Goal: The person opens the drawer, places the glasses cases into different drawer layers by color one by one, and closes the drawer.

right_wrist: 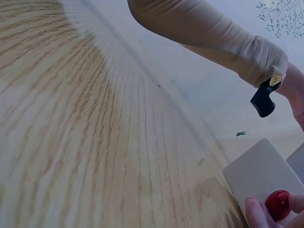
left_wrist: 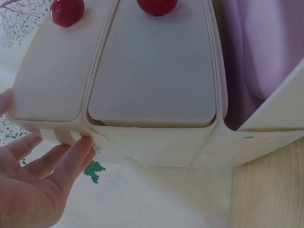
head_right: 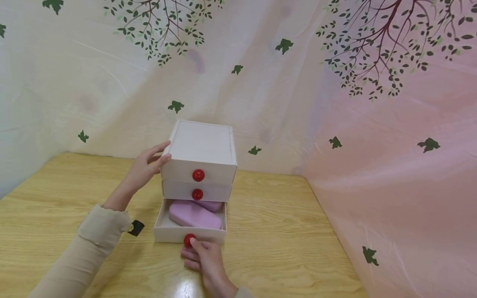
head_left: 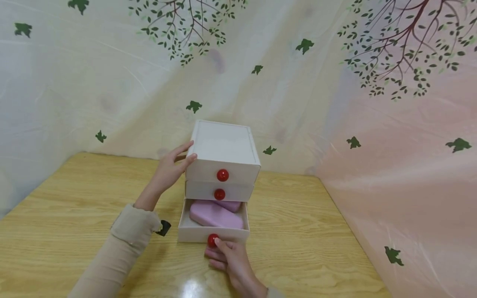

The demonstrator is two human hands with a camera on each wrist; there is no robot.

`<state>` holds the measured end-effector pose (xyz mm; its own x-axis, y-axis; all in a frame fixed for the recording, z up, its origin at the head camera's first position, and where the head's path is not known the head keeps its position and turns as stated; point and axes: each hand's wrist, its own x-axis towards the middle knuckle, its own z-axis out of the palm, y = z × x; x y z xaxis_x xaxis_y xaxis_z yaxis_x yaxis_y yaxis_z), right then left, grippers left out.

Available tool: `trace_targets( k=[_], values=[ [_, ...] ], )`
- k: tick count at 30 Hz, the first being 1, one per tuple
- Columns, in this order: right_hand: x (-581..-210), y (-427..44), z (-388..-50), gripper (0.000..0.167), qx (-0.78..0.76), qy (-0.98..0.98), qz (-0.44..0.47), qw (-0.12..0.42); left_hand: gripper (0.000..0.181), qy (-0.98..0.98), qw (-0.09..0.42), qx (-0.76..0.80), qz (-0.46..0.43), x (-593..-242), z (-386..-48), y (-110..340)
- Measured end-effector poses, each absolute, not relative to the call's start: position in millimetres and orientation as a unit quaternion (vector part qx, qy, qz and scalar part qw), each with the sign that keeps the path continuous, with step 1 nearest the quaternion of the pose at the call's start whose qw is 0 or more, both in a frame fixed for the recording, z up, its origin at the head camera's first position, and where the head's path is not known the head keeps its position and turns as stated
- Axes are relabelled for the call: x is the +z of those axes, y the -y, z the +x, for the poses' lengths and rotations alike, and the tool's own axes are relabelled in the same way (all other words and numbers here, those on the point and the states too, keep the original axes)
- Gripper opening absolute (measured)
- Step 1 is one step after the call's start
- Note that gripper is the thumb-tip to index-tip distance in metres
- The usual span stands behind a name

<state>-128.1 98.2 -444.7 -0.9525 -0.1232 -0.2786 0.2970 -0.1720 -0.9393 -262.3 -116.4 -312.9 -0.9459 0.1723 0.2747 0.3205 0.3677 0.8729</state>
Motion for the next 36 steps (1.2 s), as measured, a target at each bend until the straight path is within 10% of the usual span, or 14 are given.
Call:
trace_targets(
  k=[36],
  values=[
    [-444,-88,-164,0.035,-0.777,-0.617,0.090,0.088,0.062,0.827,0.065,-0.538,-0.151,-314,-268,118]
  ],
)
